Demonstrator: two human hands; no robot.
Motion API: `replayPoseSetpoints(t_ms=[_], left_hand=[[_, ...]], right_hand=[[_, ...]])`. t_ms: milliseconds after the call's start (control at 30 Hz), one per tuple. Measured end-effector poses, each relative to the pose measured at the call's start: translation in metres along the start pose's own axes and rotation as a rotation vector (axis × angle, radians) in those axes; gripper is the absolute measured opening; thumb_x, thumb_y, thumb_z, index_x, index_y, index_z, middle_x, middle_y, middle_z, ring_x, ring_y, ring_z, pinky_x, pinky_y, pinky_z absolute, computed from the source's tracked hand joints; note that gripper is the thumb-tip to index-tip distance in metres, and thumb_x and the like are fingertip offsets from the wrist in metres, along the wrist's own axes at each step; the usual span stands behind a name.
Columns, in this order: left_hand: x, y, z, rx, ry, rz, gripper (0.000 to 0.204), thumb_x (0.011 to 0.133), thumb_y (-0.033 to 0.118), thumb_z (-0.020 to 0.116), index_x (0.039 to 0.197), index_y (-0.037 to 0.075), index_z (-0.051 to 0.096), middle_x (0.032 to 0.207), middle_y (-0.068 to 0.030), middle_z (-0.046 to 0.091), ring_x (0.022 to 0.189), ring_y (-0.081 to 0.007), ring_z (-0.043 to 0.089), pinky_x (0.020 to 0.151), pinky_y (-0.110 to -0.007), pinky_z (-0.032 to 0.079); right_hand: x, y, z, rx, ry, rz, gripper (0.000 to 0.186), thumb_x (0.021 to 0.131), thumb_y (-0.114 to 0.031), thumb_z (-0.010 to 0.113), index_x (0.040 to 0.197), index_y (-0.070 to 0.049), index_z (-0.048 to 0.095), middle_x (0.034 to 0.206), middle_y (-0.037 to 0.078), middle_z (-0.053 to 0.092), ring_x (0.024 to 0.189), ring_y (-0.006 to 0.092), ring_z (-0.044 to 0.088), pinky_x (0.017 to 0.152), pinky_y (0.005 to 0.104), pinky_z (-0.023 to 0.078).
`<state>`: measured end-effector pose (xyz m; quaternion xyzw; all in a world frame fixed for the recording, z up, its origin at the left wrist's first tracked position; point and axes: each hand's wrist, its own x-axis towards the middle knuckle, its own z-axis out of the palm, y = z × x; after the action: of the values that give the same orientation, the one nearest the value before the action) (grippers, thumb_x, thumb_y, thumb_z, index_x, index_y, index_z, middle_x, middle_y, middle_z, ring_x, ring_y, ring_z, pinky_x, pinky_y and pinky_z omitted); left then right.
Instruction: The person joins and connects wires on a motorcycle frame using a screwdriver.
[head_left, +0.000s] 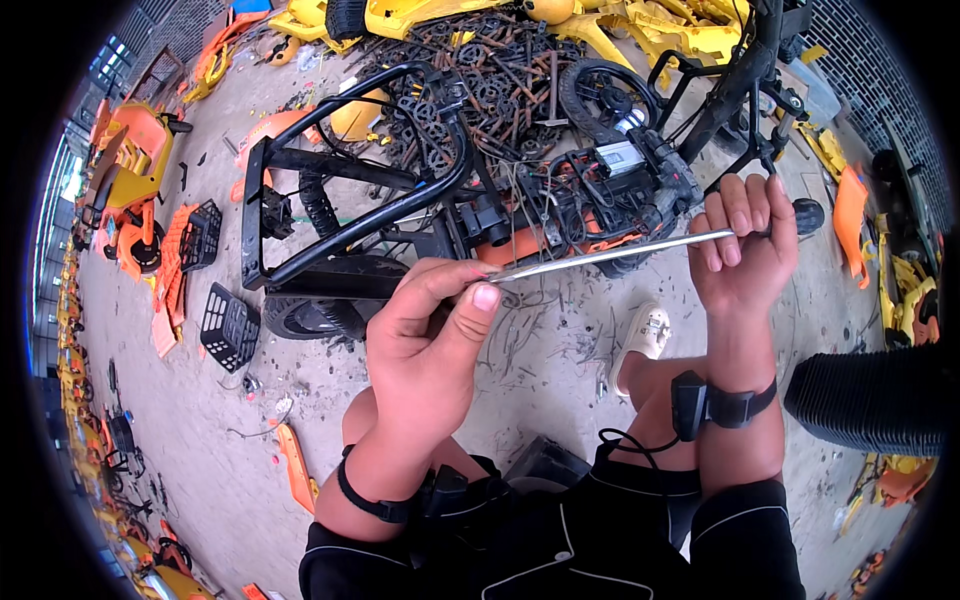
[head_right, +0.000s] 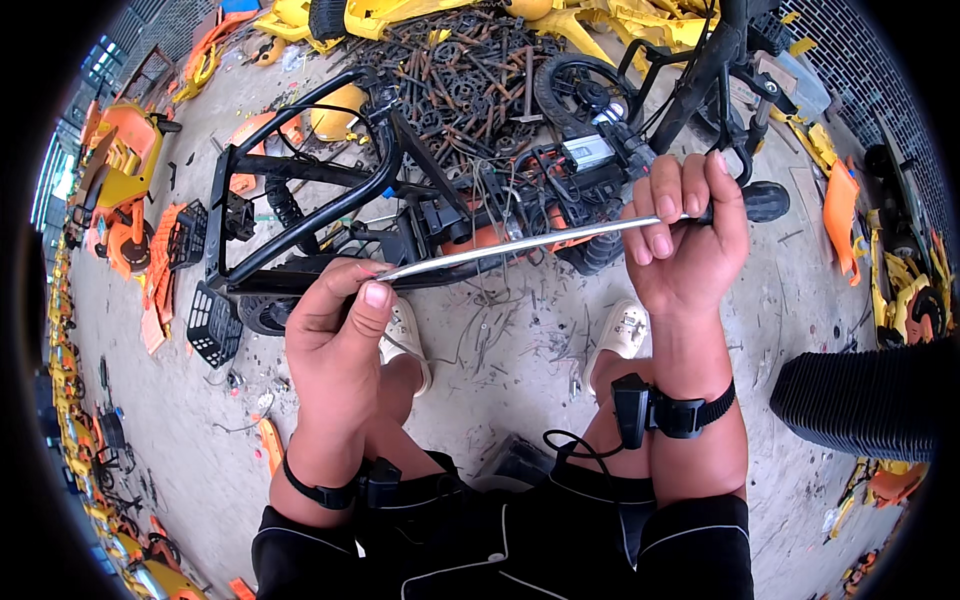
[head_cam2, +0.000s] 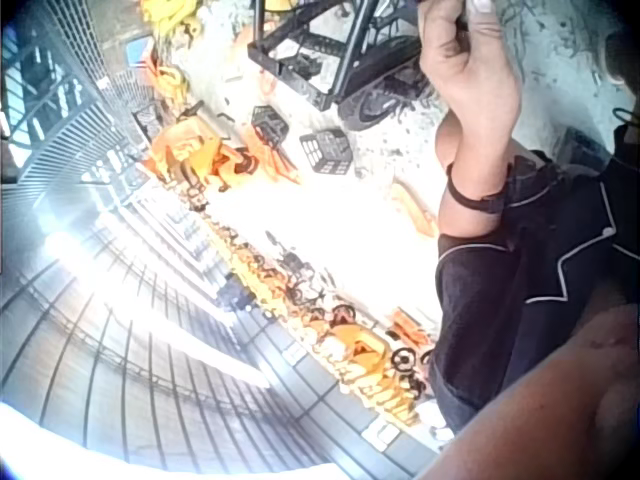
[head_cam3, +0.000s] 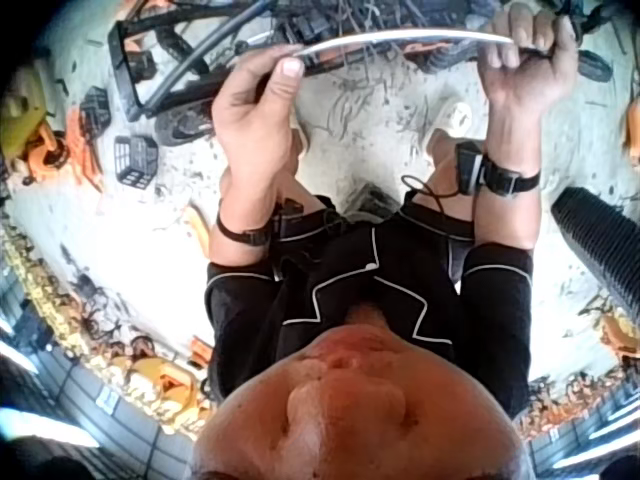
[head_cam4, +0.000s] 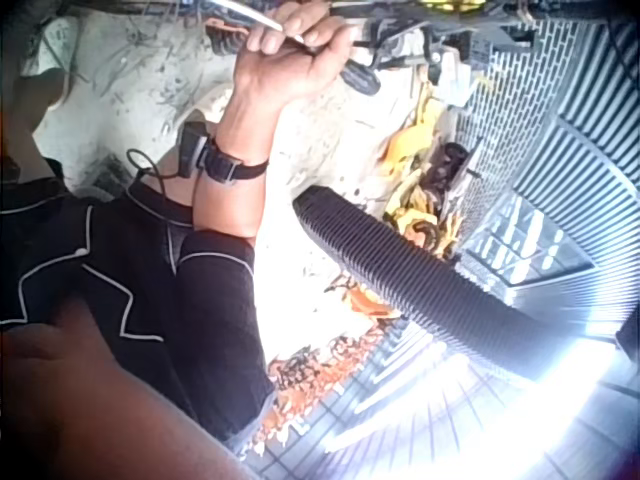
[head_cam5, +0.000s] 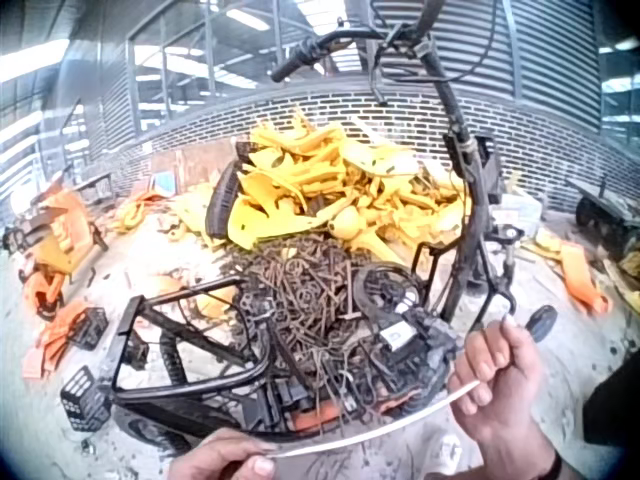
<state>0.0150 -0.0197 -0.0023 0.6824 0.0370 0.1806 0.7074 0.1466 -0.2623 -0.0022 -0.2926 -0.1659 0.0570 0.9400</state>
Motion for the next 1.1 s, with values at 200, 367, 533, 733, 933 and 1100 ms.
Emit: replayPoseSetpoints(t_ms=[200,367,533,733,933,1100], left_hand=[[0.0,-0.005,0.004,-0.191,-0.062,-0.084,0.016,0.093,0.007,0.068,0.106,-0.002,0.068,0.094,-0.0011,0.061,0.081,-0.0061,0.052,0.071,-0.02,0.042],[0.001,-0.001,0.006,-0.326,-0.161,-0.24,0.023,0.095,0.012,0.064,0.113,-0.001,0.068,0.093,-0.0025,0.064,0.08,-0.0076,0.054,0.069,-0.021,0.042],[0.003,-0.001,0.003,-0.578,-0.213,-0.321,0.03,0.098,0.016,0.056,0.116,-0.006,0.065,0.091,-0.0061,0.066,0.081,-0.0113,0.056,0.071,-0.025,0.042],[0.002,-0.003,0.002,-0.616,-0.233,-0.364,0.03,0.099,0.016,0.055,0.115,-0.007,0.065,0.093,-0.0074,0.067,0.082,-0.0118,0.057,0.073,-0.025,0.043],[-0.001,-0.004,0.003,-0.541,-0.233,-0.32,0.026,0.098,0.014,0.06,0.113,-0.006,0.066,0.098,-0.0077,0.067,0.083,-0.0105,0.058,0.072,-0.023,0.045],[-0.004,-0.001,0.001,-0.46,-0.212,-0.278,0.022,0.097,0.013,0.062,0.111,-0.003,0.068,0.1,-0.0067,0.066,0.085,-0.0098,0.058,0.073,-0.024,0.046]], right_hand=[[0.004,0.002,-0.005,0.108,0.1,0.043,0.04,0.104,-0.032,0.04,0.07,-0.012,0.041,0.065,0.001,0.042,0.046,0.0107,0.034,0.039,0.0265,0.03],[0.013,-0.002,-0.022,0.107,0.238,0.01,0.042,0.103,-0.036,0.043,0.068,-0.012,0.042,0.061,0.003,0.042,0.048,0.0135,0.036,0.043,0.0284,0.029],[0.014,0.013,-0.005,-0.456,0.272,-0.112,0.044,0.104,-0.036,0.041,0.069,-0.009,0.044,0.064,0.006,0.046,0.058,0.0174,0.042,0.059,0.0309,0.036],[-0.007,0.044,0.015,-1.056,-0.127,0.0,0.037,0.104,-0.027,0.048,0.082,0.0,0.058,0.084,0.009,0.06,0.077,0.0153,0.058,0.074,0.0294,0.046],[-0.01,0.064,0.025,-1.136,-0.511,-0.095,0.013,0.091,-0.012,0.068,0.088,0.001,0.065,0.084,0.01,0.063,0.074,0.0215,0.061,0.069,0.0322,0.049],[-0.014,0.075,0.026,-1.108,-0.486,-0.08,0.011,0.083,-0.004,0.071,0.093,-0.003,0.068,0.083,0.009,0.064,0.074,0.0248,0.063,0.069,0.0332,0.05]])
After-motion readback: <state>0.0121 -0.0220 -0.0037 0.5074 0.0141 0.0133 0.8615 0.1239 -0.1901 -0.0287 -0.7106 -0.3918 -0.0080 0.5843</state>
